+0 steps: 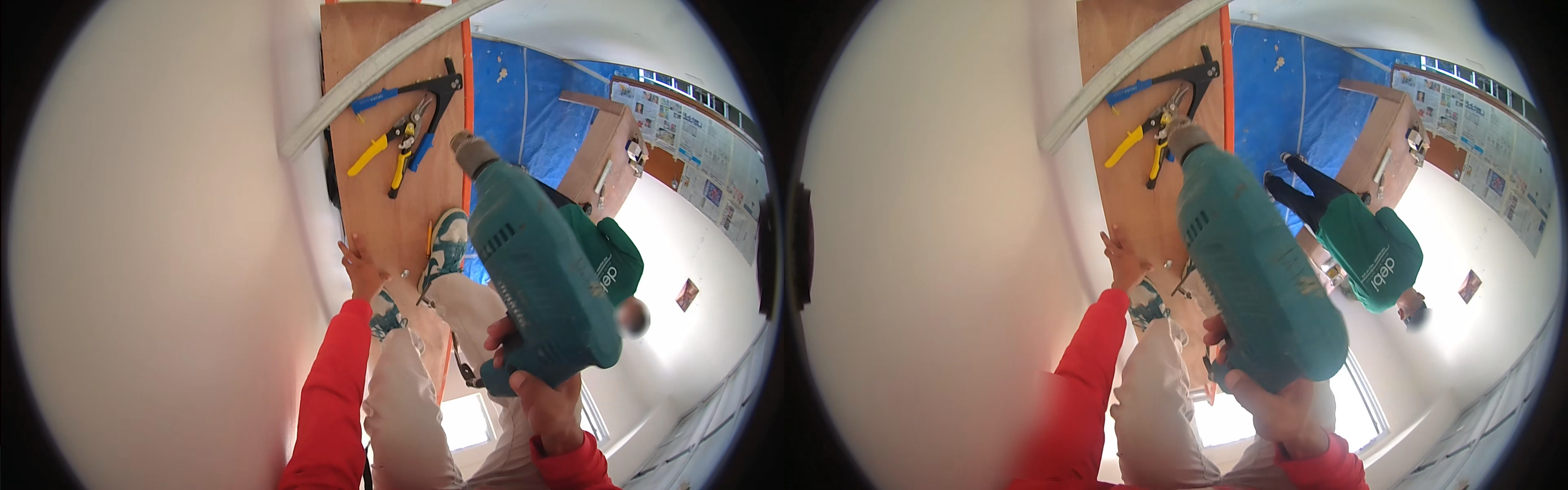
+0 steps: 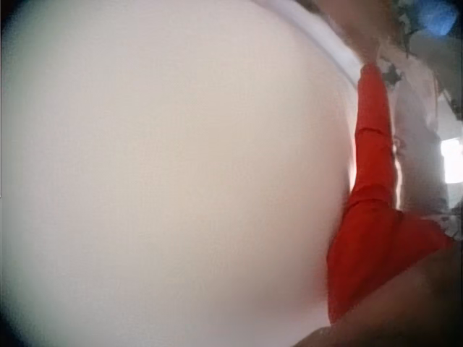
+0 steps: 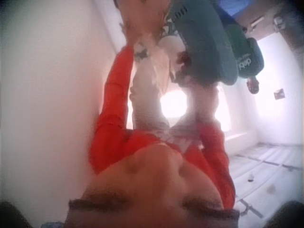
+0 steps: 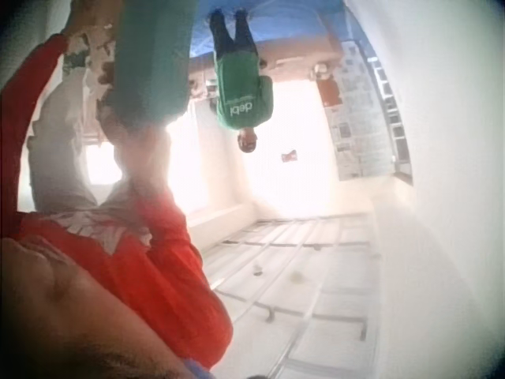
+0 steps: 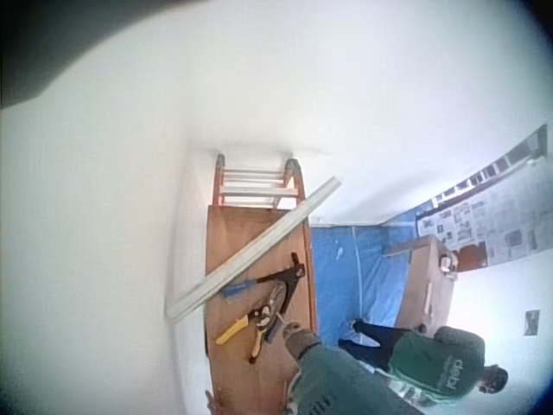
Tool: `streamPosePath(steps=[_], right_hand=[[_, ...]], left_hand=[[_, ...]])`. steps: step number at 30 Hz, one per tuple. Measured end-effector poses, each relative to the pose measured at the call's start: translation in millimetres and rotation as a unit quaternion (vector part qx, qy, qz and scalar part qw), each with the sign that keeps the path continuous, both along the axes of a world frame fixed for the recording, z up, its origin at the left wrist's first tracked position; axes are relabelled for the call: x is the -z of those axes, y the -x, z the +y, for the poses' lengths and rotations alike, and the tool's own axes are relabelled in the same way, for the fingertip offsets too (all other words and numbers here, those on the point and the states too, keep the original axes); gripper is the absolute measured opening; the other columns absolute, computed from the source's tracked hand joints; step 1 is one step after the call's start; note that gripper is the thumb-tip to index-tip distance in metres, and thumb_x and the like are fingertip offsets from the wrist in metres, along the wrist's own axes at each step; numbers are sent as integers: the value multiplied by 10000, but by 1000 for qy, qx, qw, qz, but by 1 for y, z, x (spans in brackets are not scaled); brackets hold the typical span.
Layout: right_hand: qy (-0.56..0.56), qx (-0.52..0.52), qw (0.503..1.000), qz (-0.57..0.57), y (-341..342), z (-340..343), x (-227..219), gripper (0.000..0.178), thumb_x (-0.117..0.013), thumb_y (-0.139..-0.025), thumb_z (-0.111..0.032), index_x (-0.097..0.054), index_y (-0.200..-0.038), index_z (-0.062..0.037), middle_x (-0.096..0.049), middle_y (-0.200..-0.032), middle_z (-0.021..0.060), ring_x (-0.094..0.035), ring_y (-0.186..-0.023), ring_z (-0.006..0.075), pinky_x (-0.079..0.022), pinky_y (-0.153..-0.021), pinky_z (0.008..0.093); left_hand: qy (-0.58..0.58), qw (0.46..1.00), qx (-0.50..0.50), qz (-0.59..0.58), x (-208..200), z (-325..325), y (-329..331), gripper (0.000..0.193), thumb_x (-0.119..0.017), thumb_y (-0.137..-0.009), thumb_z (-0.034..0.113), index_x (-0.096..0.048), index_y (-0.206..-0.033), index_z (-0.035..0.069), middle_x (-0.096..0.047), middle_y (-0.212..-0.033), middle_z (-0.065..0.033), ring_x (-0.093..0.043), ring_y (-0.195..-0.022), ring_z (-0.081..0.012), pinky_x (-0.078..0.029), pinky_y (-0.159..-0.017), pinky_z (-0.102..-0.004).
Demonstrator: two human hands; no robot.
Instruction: The person cuts metal framing strips with tin snips, fits them into a ceiling grid, and secures them with a power drill. The person repeats this process for multiple sections along the ceiling.
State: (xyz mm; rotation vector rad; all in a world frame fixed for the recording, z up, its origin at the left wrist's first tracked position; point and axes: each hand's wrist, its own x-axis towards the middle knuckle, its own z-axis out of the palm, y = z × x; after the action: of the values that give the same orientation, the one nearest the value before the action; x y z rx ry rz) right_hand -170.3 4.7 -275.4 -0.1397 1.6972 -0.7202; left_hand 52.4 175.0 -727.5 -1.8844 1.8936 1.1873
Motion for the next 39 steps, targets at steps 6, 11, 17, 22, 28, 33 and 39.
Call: streamPosePath(steps=[6, 11, 17, 22, 28, 33, 39], right_hand=[[1, -49, 997, -60, 11, 12, -6, 679, -619, -764, -57, -504, -1422, 65, -663, -1246, 195, -665, -1087, 243, -557, -889, 354], [61, -64, 993, -74, 10, 35, 0, 599, -608, -806, 12, -547, -1402, 32, -674, -1261, 180, -668, -1091, 218, -554, -898, 339], [106, -90, 990, 23, 6, 65, 8, 336, -675, -806, -6, -657, -1141, 9, -723, -965, 81, -687, -882, 176, -541, -803, 339], [118, -19, 993, 12, -3, 79, 15, 345, -694, -802, -41, -654, -1141, 10, -724, -940, 97, -676, -863, 177, -533, -801, 346], [165, -7, 986, 30, -17, 83, 13, 421, -656, -777, -21, -645, -1196, 17, -704, -940, 94, -661, -833, 188, -523, -783, 345], [186, -42, 981, 30, -20, 85, 17, 450, -630, -758, -20, -627, -1206, 23, -667, -946, 102, -627, -849, 196, -511, -791, 354], [207, -97, 972, 61, -35, 82, 21, 495, -611, -710, -7, -611, -1203, 40, -652, -957, 170, -636, -888, 283, -508, -835, 397]], left_hand=[[-94, 995, 41, -6, 2, -10, -10, 1565, -995, -609, 395, 114, -1665, 71, 87, -1681, -364, -181, -1502, -618, -440, -1120, -618], [-234, 963, 111, -76, -44, -55, -18, 1451, -906, -731, 493, 140, -1669, 131, 38, -1691, -363, -152, -1512, -634, -445, -1137, -605], [-71, 990, -109, 53, -118, -97, -1, 1070, -800, -871, 459, -176, -1667, 109, -159, -1656, -337, -372, -1408, -596, -401, -1174, -573], [9, 920, -353, 171, -242, -156, 20, 749, -791, -939, 275, -426, -1572, 112, -502, -1498, -166, -530, -1351, -364, -499, -1083, -471], [395, 840, -263, 263, -510, -304, 33, 642, -746, -965, 140, -444, -1514, -1, -476, -1534, -161, -479, -1422, -332, -492, -1101, -473], [563, 731, -207, 326, -671, -386, 49, 589, -709, -985, 106, -448, -1503, 5, -471, -1538, -157, -471, -1435, -322, -475, -1122, -471], [674, 626, -177, 349, -785, -378, 46, 600, -626, -1035, 158, -362, -1561, 41, -458, -1533, -194, -474, -1430, -338, -486, -1116, -499]])
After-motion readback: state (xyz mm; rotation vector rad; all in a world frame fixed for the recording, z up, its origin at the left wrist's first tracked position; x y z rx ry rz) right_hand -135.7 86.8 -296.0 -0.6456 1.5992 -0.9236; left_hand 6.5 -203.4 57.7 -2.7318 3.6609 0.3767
